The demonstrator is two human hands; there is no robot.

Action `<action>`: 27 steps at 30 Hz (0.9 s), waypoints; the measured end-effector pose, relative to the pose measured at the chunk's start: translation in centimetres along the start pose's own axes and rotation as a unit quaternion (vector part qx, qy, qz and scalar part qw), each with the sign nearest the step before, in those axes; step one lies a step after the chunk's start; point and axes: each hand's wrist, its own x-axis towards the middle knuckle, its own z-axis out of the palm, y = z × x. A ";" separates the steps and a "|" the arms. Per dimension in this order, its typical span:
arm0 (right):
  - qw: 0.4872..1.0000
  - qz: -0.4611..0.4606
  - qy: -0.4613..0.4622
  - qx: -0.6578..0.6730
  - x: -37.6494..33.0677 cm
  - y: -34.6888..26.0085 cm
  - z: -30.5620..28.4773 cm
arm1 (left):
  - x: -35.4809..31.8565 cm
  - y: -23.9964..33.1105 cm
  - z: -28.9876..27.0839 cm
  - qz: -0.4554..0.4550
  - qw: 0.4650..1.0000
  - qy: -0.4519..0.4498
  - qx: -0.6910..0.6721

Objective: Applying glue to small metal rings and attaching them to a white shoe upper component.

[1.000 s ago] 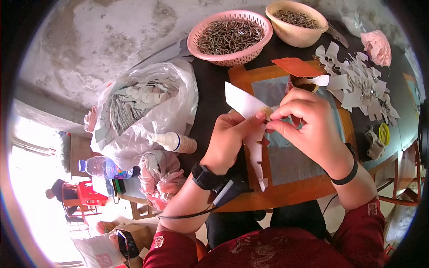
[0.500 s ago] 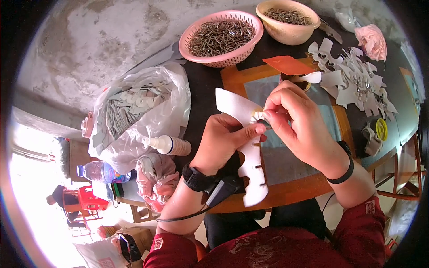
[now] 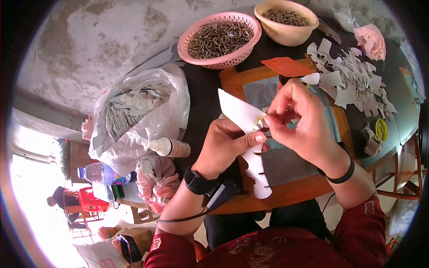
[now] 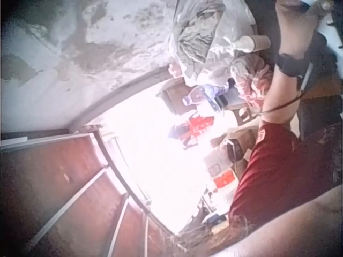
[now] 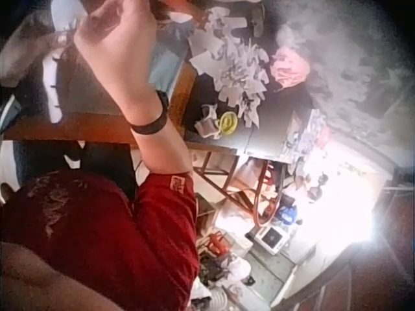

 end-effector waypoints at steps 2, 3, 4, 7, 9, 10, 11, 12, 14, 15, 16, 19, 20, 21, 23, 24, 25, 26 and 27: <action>0.999 0.010 0.023 0.041 0.3 0.4 0.0 | 0.1 -0.2 0.2 0.001 1.000 0.018 -0.016; 0.999 0.009 0.022 0.043 0.3 0.4 0.0 | 0.0 -0.3 0.1 0.001 1.000 0.019 -0.015; 0.997 0.015 0.020 0.072 0.2 0.3 -0.1 | 0.0 -0.4 0.1 0.005 1.000 0.017 -0.019; 0.998 -0.009 0.013 0.062 0.1 0.4 0.0 | 0.1 -0.2 -0.1 0.022 0.999 0.011 -0.038; 0.999 -0.038 0.007 0.023 0.1 0.6 -0.1 | 0.4 -0.4 -0.6 0.069 0.997 0.009 0.011; 0.999 -0.045 -0.017 0.002 0.3 0.8 -0.5 | 0.4 -0.2 -0.2 0.051 0.998 0.021 -0.010; 0.998 -0.052 -0.042 -0.019 0.4 0.8 -0.7 | 0.4 -0.2 -0.1 0.052 0.998 0.021 -0.011; 0.998 -0.052 -0.043 -0.021 0.4 0.5 -0.9 | 0.5 -0.3 -0.1 0.065 0.998 0.016 0.000; 0.991 0.071 -0.088 0.068 0.6 -0.1 -1.0 | 0.3 -0.4 -0.4 0.078 0.997 0.020 0.014; 0.991 0.070 -0.092 0.070 0.6 0.0 -0.7 | 0.2 -0.5 -0.7 0.064 0.997 0.031 0.002; 0.989 0.059 -0.074 0.113 0.3 0.0 -0.7 | 0.3 -0.6 -0.8 0.051 0.998 0.036 -0.012; 0.987 0.039 -0.030 0.153 0.1 0.1 -0.5 | 0.6 0.2 -1.4 0.016 0.987 0.050 -0.154; 0.988 0.029 -0.003 0.152 0.0 0.1 -0.5 | 0.6 0.3 -1.7 0.061 0.988 0.043 -0.137; 0.988 0.030 -0.005 0.152 0.0 0.2 -0.5 | 0.8 -0.1 -1.3 0.062 0.987 0.044 -0.138; 0.992 0.001 -0.023 0.127 0.1 0.0 -0.5 | 1.0 -0.6 -0.3 0.269 0.939 0.210 0.049; 0.992 0.000 -0.025 0.127 0.1 -0.1 -0.4 | 0.8 -0.2 -0.1 0.344 0.906 0.205 0.139; 0.994 -0.017 -0.025 0.103 0.0 0.1 -0.4 | 0.7 0.1 -0.1 0.345 0.905 0.208 0.140; 0.996 -0.034 -0.025 0.079 0.0 0.3 -0.3 | 0.4 0.5 -0.2 0.390 0.869 0.179 0.245; 0.996 -0.035 -0.027 0.080 0.0 0.4 -0.3 | 0.3 0.8 -0.3 0.430 0.821 0.147 0.346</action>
